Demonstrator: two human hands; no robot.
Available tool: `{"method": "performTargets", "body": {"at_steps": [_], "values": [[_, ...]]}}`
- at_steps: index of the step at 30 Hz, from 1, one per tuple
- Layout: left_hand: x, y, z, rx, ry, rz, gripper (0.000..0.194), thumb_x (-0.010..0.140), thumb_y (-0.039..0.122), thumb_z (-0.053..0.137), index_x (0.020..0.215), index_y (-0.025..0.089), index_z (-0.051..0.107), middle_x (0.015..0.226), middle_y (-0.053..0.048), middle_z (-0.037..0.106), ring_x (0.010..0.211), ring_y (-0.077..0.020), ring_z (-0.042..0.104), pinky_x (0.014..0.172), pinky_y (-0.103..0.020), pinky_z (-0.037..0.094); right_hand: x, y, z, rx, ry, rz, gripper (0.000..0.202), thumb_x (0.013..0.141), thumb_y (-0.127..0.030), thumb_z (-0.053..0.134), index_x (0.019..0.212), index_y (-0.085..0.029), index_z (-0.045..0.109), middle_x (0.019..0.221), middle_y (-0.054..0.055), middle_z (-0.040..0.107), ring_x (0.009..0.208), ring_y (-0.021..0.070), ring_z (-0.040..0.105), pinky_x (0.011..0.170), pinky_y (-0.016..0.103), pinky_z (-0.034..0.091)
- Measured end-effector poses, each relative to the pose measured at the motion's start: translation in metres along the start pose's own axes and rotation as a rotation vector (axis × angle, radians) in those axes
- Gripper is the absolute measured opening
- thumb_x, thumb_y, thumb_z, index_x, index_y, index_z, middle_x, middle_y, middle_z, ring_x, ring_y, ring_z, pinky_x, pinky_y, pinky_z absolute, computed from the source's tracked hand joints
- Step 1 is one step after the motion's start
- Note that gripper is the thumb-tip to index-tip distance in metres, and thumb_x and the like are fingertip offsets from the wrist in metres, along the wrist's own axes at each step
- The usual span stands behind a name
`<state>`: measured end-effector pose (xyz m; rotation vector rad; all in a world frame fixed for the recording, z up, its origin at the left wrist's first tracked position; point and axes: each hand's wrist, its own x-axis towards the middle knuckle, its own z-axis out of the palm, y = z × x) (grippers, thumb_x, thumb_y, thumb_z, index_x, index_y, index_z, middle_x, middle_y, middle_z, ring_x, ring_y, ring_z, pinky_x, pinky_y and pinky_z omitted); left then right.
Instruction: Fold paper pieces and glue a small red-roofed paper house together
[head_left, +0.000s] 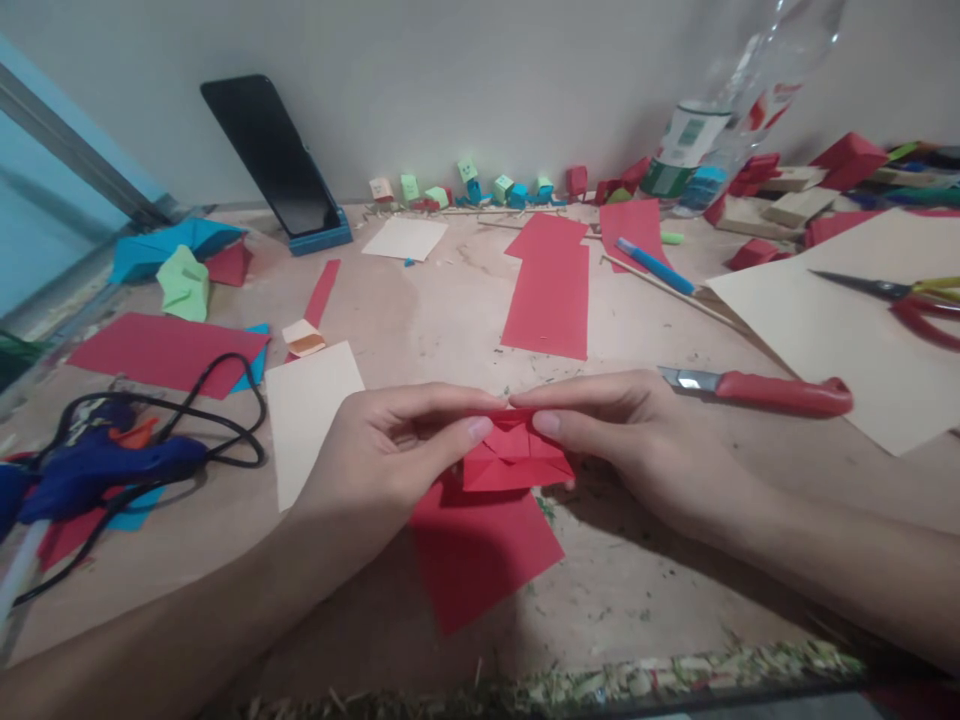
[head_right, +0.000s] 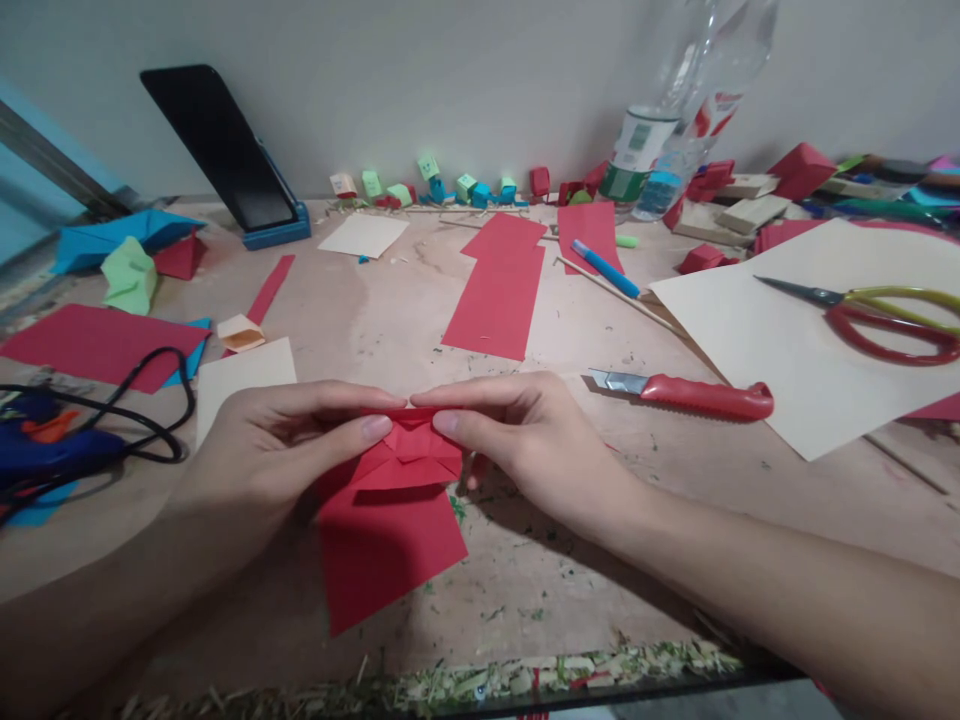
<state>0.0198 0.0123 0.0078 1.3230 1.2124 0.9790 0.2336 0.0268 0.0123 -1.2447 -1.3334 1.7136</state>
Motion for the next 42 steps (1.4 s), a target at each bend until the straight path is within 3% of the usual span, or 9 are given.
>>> {"method": "performTargets", "body": {"at_steps": [8,14,16,19,23,28,34,38,42], "values": [[-0.0025,0.0015,-0.0017,-0.05,-0.015,-0.027,0.007,0.087,0.025,0.078,0.09,0.024,0.084,0.09,-0.001,0.084,0.082,-0.0159,0.079,0.07,-0.018,0.062,-0.0022,-0.0001,-0.0011,0.033,-0.059,-0.016,0.02,0.091,-0.036,0.078,0.104,-0.024,0.086,0.093,0.006,0.081,0.066,0.0111,0.065,0.063,0.024,0.053],[-0.0043,-0.002,0.0004,0.143,0.102,0.069,0.015,0.081,0.019,0.079,0.094,0.026,0.083,0.091,0.003,0.083,0.08,-0.0124,0.077,0.07,-0.015,0.061,0.0002,0.0001,0.0025,0.013,0.05,0.042,0.024,0.088,-0.027,0.078,0.11,-0.019,0.081,0.073,0.002,0.073,0.054,0.0094,0.06,0.056,0.024,0.05],[-0.0051,-0.0033,0.0011,0.225,0.126,0.101,0.017,0.081,0.02,0.079,0.097,0.027,0.082,0.093,0.004,0.083,0.08,-0.012,0.076,0.071,-0.015,0.061,0.0015,-0.0003,0.003,-0.035,0.067,0.032,0.02,0.086,-0.025,0.078,0.104,-0.016,0.082,0.068,0.002,0.071,0.054,0.0097,0.059,0.053,0.022,0.048],[-0.0042,-0.0036,0.0012,0.271,0.083,0.091,0.016,0.084,0.026,0.078,0.099,0.026,0.082,0.092,0.002,0.083,0.078,-0.0137,0.076,0.069,-0.018,0.06,0.0014,-0.001,0.0036,-0.101,0.057,-0.031,0.007,0.085,-0.02,0.077,0.086,-0.015,0.082,0.065,0.001,0.071,0.053,0.0085,0.057,0.051,0.02,0.046],[-0.0014,-0.002,0.0003,0.314,-0.011,0.09,0.012,0.09,0.027,0.071,0.083,0.025,0.081,0.082,0.004,0.082,0.075,-0.0129,0.074,0.067,-0.017,0.057,-0.0016,-0.0009,0.0055,-0.074,0.069,-0.033,0.011,0.088,-0.024,0.074,0.09,-0.016,0.082,0.057,-0.002,0.066,0.048,0.0092,0.054,0.047,0.021,0.045],[-0.0034,0.0001,0.001,0.333,-0.013,0.113,0.018,0.09,0.023,0.07,0.075,0.027,0.08,0.074,0.008,0.079,0.068,-0.0107,0.07,0.064,-0.016,0.053,-0.0026,-0.0027,0.0061,-0.21,-0.009,-0.094,0.014,0.088,-0.027,0.073,0.09,-0.017,0.083,0.081,0.005,0.079,0.065,0.0136,0.066,0.06,0.025,0.052],[-0.0056,-0.0025,0.0025,0.394,-0.063,0.175,0.015,0.09,0.02,0.068,0.081,0.025,0.078,0.08,0.007,0.08,0.073,-0.0105,0.07,0.069,-0.017,0.053,-0.0038,-0.0013,0.004,-0.316,-0.06,-0.113,0.03,0.095,-0.028,0.064,0.07,-0.018,0.076,0.051,-0.003,0.057,0.05,0.0102,0.05,0.05,0.025,0.039],[-0.0057,-0.0035,0.0017,0.399,-0.071,0.18,0.013,0.09,0.021,0.069,0.079,0.024,0.076,0.078,0.007,0.078,0.072,-0.0105,0.069,0.068,-0.018,0.053,-0.0037,-0.0026,0.0046,-0.323,-0.055,-0.131,0.026,0.094,-0.024,0.065,0.072,-0.017,0.076,0.061,-0.002,0.065,0.056,0.0096,0.053,0.053,0.023,0.041],[-0.0041,-0.0023,-0.0008,0.368,-0.023,0.153,0.017,0.093,0.024,0.067,0.077,0.023,0.075,0.072,0.005,0.074,0.066,-0.0111,0.068,0.06,-0.018,0.052,-0.0032,-0.0035,0.0059,-0.133,-0.097,-0.037,0.014,0.09,-0.029,0.073,0.087,-0.016,0.076,0.081,0.003,0.075,0.07,0.0128,0.065,0.063,0.023,0.051]]}}
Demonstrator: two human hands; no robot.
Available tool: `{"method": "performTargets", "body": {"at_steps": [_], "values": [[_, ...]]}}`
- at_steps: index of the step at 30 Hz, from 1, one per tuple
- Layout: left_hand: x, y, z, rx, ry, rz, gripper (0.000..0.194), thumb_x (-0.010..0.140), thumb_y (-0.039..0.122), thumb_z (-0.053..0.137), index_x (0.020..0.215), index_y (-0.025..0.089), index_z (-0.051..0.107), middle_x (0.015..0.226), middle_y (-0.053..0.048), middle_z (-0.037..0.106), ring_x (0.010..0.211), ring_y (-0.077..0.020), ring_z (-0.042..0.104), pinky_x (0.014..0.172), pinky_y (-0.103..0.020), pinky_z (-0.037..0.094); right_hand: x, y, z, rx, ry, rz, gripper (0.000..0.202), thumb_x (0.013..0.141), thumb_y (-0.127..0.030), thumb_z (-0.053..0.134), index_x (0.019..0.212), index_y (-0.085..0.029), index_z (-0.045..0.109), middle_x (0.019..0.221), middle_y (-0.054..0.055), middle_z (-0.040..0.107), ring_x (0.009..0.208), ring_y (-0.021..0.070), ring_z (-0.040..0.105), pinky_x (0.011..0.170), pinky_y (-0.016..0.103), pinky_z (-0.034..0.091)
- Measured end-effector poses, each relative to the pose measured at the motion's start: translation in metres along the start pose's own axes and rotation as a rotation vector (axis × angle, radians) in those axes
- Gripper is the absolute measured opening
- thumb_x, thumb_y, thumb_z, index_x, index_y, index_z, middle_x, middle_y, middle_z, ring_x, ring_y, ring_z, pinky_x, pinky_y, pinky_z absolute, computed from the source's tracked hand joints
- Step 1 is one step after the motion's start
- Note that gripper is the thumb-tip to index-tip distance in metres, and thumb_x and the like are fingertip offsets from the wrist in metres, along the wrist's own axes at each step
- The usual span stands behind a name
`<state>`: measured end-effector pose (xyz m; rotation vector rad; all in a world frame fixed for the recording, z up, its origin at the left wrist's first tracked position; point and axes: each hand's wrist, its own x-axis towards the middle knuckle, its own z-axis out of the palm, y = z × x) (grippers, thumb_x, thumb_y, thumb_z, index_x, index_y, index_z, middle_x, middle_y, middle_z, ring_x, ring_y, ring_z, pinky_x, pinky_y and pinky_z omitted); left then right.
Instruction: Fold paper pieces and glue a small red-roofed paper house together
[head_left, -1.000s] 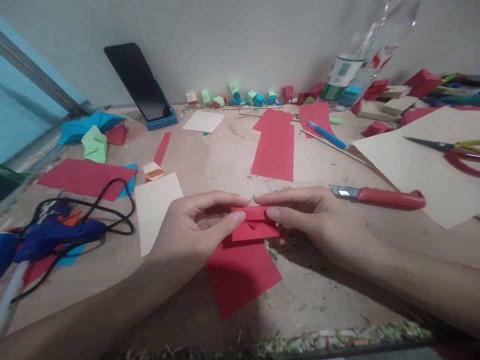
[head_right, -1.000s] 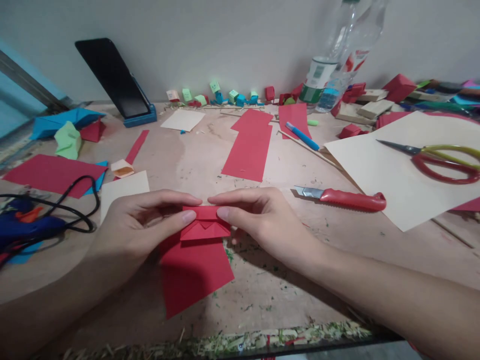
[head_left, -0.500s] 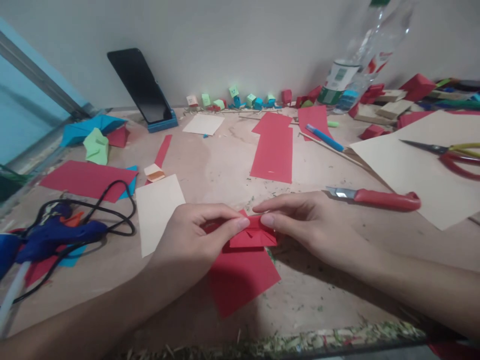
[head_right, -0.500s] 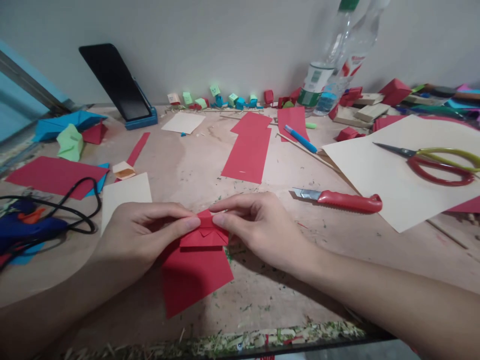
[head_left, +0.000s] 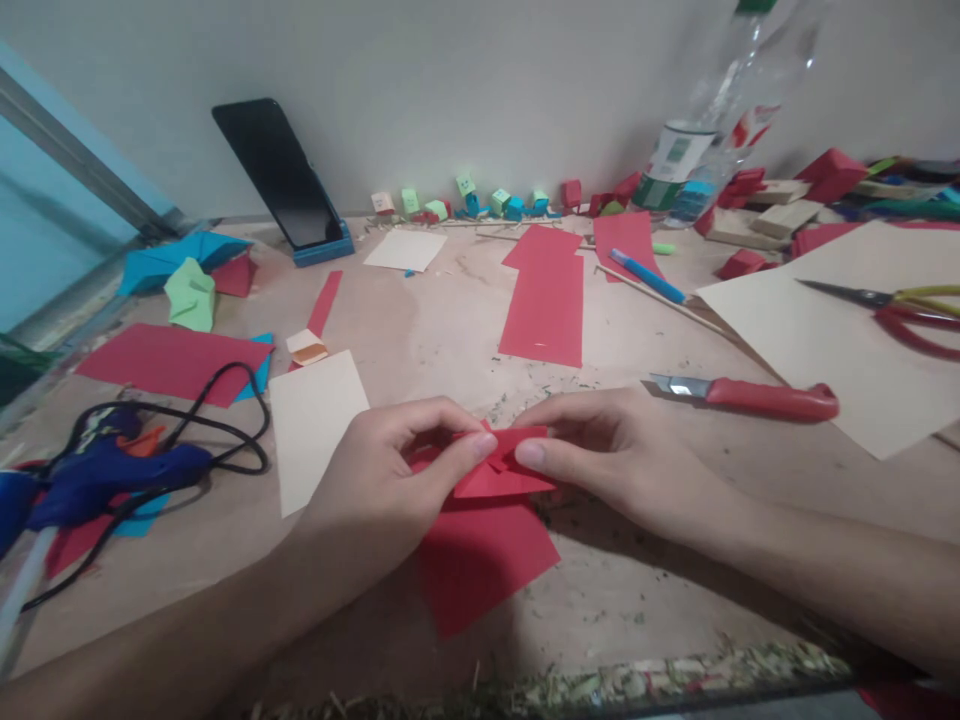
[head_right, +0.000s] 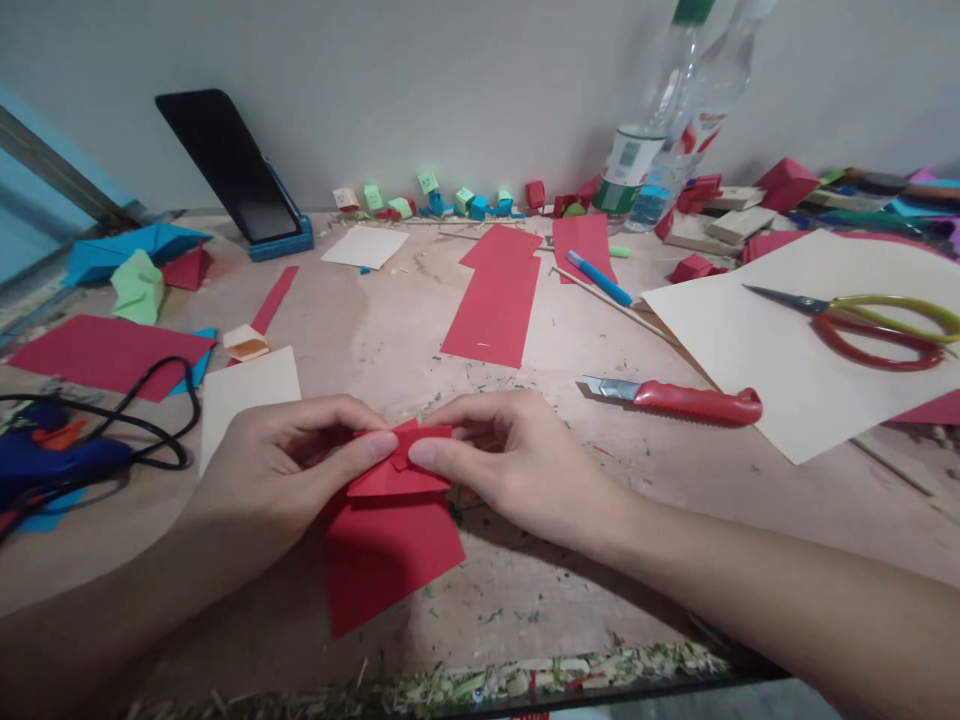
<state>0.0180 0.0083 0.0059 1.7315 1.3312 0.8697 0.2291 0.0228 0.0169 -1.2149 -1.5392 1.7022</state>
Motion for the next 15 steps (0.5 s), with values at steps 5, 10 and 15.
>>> {"method": "performTargets", "body": {"at_steps": [5,10,15], "values": [[0.0056,-0.0041,-0.007,0.203,0.102,0.278,0.019,0.091,0.022,0.073,0.109,0.018,0.074,0.095,-0.002,0.077,0.08,-0.0139,0.07,0.072,-0.022,0.057,0.0014,0.0049,0.0,0.099,0.028,0.086,0.022,0.09,-0.032,0.075,0.077,-0.015,0.071,0.065,0.0,0.068,0.056,0.009,0.06,0.053,0.02,0.046],[0.0072,-0.0091,-0.0105,0.495,0.045,0.626,0.017,0.096,0.017,0.067,0.112,0.015,0.073,0.107,-0.01,0.077,0.096,-0.0203,0.072,0.086,-0.031,0.057,0.0019,0.0083,-0.0007,0.128,0.02,0.072,0.031,0.094,-0.039,0.072,0.074,-0.016,0.068,0.062,0.0,0.066,0.053,0.0077,0.058,0.05,0.019,0.042],[0.0029,-0.0076,-0.008,0.451,0.071,0.56,0.019,0.097,0.015,0.064,0.114,0.015,0.074,0.106,-0.008,0.081,0.093,-0.018,0.077,0.088,-0.026,0.06,0.0025,0.0035,-0.0018,0.147,0.008,0.049,0.027,0.09,-0.041,0.077,0.084,-0.015,0.071,0.07,0.001,0.07,0.061,0.0095,0.062,0.056,0.021,0.049]]}}
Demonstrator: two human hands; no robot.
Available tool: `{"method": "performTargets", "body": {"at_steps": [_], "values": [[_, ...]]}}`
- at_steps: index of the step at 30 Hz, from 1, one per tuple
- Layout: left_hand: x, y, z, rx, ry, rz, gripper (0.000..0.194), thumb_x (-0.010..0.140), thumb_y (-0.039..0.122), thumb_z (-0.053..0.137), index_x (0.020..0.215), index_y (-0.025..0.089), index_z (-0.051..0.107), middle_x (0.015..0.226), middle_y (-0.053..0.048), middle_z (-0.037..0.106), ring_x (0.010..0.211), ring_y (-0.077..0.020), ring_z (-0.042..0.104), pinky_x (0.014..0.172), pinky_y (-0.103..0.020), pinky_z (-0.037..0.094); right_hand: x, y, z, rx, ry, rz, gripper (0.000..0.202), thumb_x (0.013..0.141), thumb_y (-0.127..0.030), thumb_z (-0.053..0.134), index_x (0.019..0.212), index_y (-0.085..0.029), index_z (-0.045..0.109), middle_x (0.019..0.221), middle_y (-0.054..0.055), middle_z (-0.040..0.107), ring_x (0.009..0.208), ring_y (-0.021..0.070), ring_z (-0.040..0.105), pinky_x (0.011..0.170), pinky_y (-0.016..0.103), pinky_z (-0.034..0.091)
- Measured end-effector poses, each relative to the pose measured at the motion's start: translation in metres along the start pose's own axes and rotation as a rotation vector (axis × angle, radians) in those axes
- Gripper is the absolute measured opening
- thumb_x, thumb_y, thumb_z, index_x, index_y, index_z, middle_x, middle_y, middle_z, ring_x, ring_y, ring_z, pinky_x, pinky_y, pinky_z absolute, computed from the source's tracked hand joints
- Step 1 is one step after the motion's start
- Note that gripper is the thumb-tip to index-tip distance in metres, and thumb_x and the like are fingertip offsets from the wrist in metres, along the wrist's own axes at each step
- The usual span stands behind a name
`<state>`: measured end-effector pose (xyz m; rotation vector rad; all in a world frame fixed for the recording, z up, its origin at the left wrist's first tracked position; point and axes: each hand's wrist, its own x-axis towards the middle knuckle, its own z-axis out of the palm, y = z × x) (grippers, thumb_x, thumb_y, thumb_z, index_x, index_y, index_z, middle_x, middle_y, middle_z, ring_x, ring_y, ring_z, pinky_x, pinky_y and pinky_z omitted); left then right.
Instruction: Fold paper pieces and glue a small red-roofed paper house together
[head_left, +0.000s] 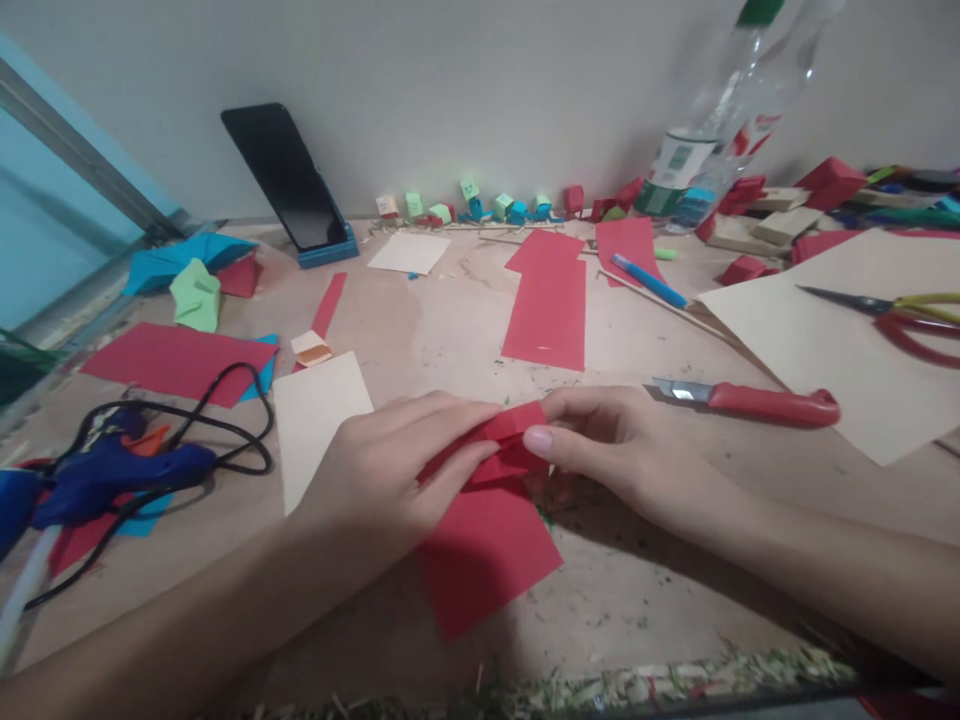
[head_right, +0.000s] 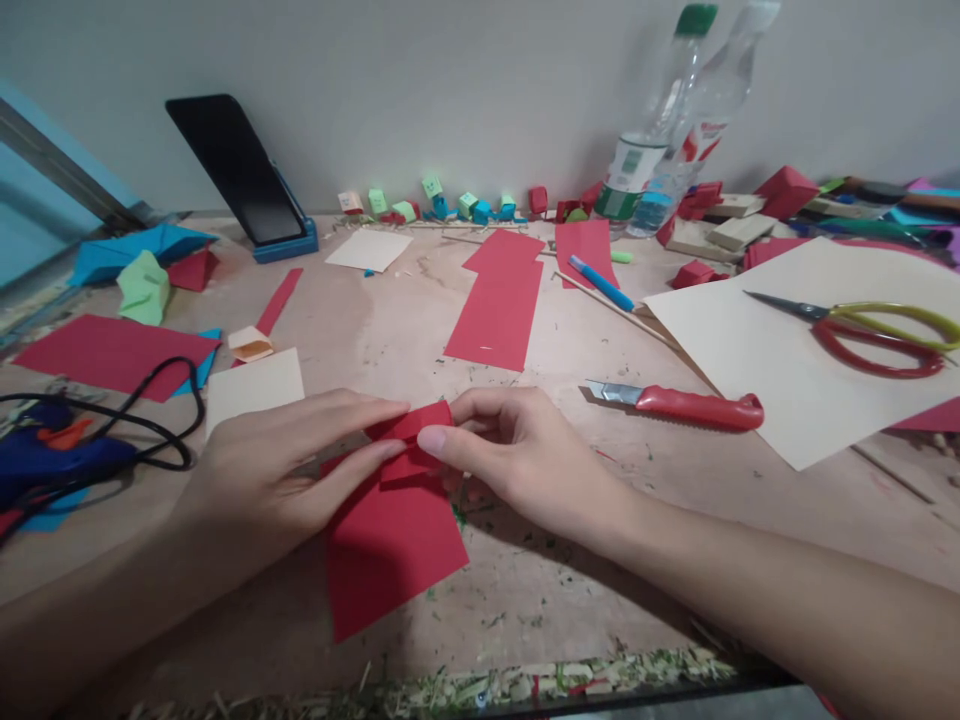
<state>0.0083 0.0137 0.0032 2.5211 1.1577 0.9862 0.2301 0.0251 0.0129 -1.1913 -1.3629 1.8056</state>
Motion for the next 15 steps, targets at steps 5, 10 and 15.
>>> {"method": "performTargets", "body": {"at_steps": [5,10,15], "values": [[0.0021,0.0057,-0.0014,-0.129,-0.019,-0.335,0.02,0.094,0.023,0.067,0.109,0.019,0.08,0.107,-0.004,0.084,0.094,-0.0194,0.08,0.085,-0.024,0.063,0.0009,-0.003,0.0,0.007,0.002,0.029,0.026,0.082,-0.036,0.084,0.091,-0.015,0.074,0.079,0.003,0.073,0.067,0.0123,0.065,0.062,0.024,0.052],[0.0062,0.0067,0.0002,-0.486,-0.009,-0.612,0.019,0.092,0.026,0.068,0.105,0.023,0.082,0.102,-0.002,0.084,0.087,-0.0202,0.081,0.071,-0.023,0.065,0.0023,0.0,-0.0021,0.004,0.065,0.023,0.018,0.086,-0.033,0.078,0.087,-0.015,0.075,0.074,0.003,0.073,0.061,0.0113,0.064,0.057,0.022,0.05],[0.0095,0.0041,0.003,-0.786,-0.034,-0.743,0.017,0.091,0.023,0.069,0.104,0.02,0.078,0.09,-0.003,0.084,0.08,-0.0189,0.08,0.063,-0.02,0.063,0.0038,0.0025,-0.0043,0.048,0.069,-0.008,0.016,0.085,-0.031,0.079,0.083,-0.015,0.076,0.073,0.002,0.073,0.059,0.0109,0.065,0.057,0.022,0.052]]}}
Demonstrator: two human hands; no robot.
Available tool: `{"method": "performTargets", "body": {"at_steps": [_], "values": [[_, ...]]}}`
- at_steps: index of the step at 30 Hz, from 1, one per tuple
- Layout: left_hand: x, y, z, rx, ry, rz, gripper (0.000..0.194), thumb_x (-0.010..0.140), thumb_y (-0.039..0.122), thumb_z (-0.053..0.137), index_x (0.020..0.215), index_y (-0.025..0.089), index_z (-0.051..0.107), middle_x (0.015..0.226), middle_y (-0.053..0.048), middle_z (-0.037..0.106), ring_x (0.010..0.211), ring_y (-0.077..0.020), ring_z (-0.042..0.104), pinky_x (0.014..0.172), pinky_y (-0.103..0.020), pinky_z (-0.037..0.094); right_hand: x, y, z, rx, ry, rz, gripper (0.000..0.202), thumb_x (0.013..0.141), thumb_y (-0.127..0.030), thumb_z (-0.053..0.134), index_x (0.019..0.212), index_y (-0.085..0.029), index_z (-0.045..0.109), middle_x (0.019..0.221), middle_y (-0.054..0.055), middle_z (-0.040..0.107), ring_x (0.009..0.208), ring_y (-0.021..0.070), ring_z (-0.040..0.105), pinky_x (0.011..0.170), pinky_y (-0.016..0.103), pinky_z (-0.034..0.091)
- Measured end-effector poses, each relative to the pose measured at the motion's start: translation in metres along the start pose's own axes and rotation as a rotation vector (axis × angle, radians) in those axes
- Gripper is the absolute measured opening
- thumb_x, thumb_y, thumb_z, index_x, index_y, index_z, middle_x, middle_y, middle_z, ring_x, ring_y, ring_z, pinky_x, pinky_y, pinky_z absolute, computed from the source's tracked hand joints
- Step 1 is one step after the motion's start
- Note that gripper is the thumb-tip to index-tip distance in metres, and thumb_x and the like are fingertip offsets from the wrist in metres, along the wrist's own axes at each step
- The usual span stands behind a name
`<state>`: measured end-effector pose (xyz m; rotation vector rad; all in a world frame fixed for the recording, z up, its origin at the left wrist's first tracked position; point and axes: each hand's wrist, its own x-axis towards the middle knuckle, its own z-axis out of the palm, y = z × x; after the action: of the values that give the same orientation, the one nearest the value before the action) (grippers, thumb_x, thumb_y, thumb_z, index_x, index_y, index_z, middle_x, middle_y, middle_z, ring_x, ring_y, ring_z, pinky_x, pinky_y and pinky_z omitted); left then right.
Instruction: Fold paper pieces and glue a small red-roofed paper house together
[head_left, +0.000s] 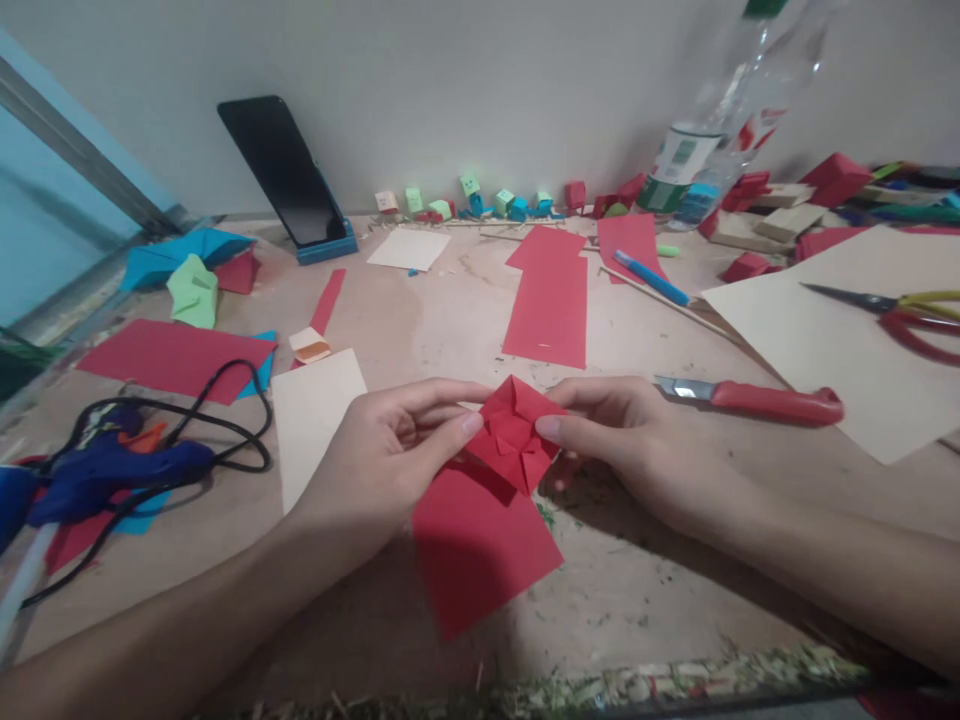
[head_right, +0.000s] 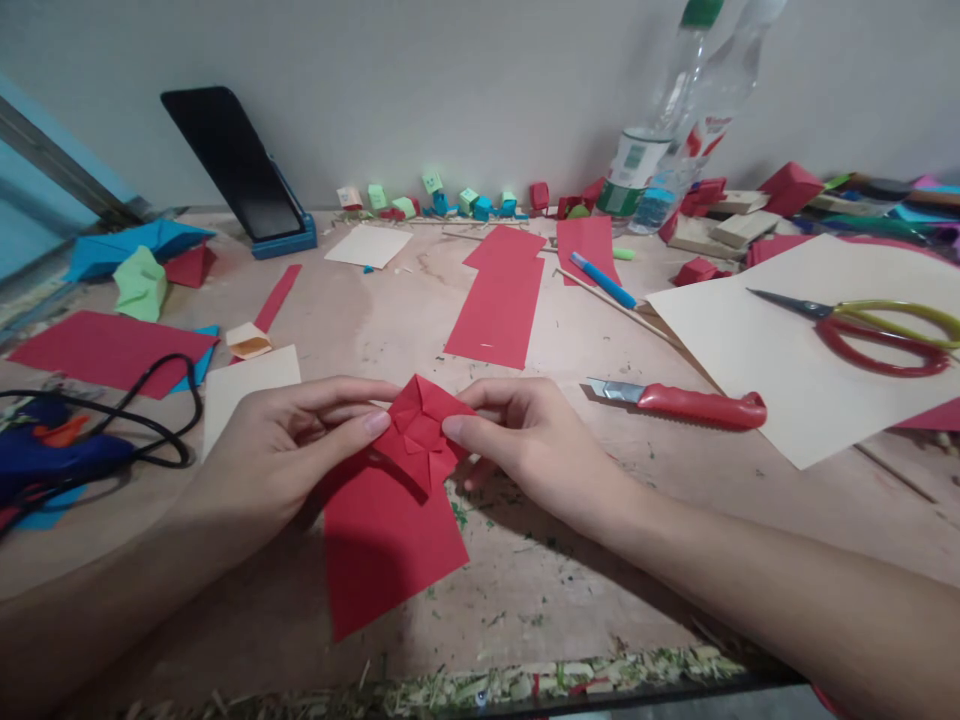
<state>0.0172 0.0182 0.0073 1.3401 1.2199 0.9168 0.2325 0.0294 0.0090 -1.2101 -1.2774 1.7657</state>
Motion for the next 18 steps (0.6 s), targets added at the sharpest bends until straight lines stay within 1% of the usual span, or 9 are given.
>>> {"method": "performTargets", "body": {"at_steps": [2,4,6,11,13,16,18], "values": [[0.0001,-0.0003,0.0,-0.041,-0.025,-0.026,0.016,0.091,0.023,0.069,0.104,0.019,0.076,0.087,-0.003,0.084,0.078,-0.0174,0.08,0.061,-0.018,0.061,-0.0002,0.0002,0.0005,0.019,-0.001,-0.002,0.016,0.085,-0.031,0.079,0.083,-0.015,0.076,0.07,0.002,0.072,0.058,0.0106,0.064,0.055,0.021,0.052],[-0.0012,-0.0006,0.0,-0.026,-0.031,-0.018,0.014,0.091,0.023,0.069,0.104,0.019,0.074,0.084,-0.002,0.083,0.076,-0.0161,0.079,0.06,-0.018,0.059,-0.0007,-0.0002,0.0013,0.031,0.002,0.001,0.016,0.085,-0.031,0.078,0.082,-0.015,0.075,0.067,0.001,0.07,0.056,0.0103,0.063,0.054,0.021,0.051],[-0.0036,-0.0012,-0.0002,0.03,-0.015,0.016,0.012,0.092,0.023,0.068,0.103,0.019,0.073,0.082,-0.001,0.081,0.074,-0.0153,0.077,0.061,-0.018,0.057,-0.0011,-0.0011,0.0016,0.021,0.006,0.008,0.016,0.085,-0.03,0.078,0.081,-0.016,0.075,0.068,0.001,0.07,0.057,0.0106,0.063,0.054,0.021,0.051],[-0.0092,-0.004,-0.0013,0.175,0.099,0.163,0.009,0.092,0.02,0.067,0.101,0.022,0.066,0.084,0.001,0.075,0.081,-0.0149,0.075,0.068,-0.02,0.057,-0.0006,-0.0025,0.0013,-0.009,0.01,0.029,0.018,0.08,-0.032,0.082,0.078,-0.016,0.076,0.073,0.003,0.073,0.061,0.0121,0.067,0.058,0.022,0.055],[-0.0095,-0.0053,-0.0005,0.208,0.09,0.202,0.007,0.093,0.019,0.066,0.099,0.023,0.065,0.085,0.002,0.074,0.082,-0.0141,0.075,0.069,-0.02,0.057,-0.0005,-0.0024,0.0018,0.001,0.001,0.028,0.018,0.081,-0.033,0.082,0.08,-0.016,0.077,0.072,0.002,0.073,0.06,0.0113,0.065,0.057,0.021,0.054],[-0.008,-0.0069,0.0028,0.245,0.061,0.219,0.006,0.095,0.019,0.064,0.098,0.023,0.065,0.088,0.002,0.074,0.083,-0.0136,0.074,0.071,-0.02,0.057,-0.0012,-0.0021,0.0035,0.014,0.006,0.04,0.019,0.08,-0.034,0.083,0.081,-0.016,0.077,0.068,0.001,0.071,0.056,0.01,0.061,0.051,0.02,0.049],[-0.0075,-0.0059,0.0037,0.288,0.081,0.236,0.007,0.094,0.02,0.064,0.1,0.023,0.066,0.091,0.001,0.074,0.085,-0.0146,0.074,0.072,-0.022,0.058,-0.0019,-0.002,0.0047,0.028,0.019,0.046,0.022,0.079,-0.038,0.084,0.078,-0.016,0.076,0.065,0.0,0.069,0.054,0.0095,0.058,0.049,0.02,0.046]]}}
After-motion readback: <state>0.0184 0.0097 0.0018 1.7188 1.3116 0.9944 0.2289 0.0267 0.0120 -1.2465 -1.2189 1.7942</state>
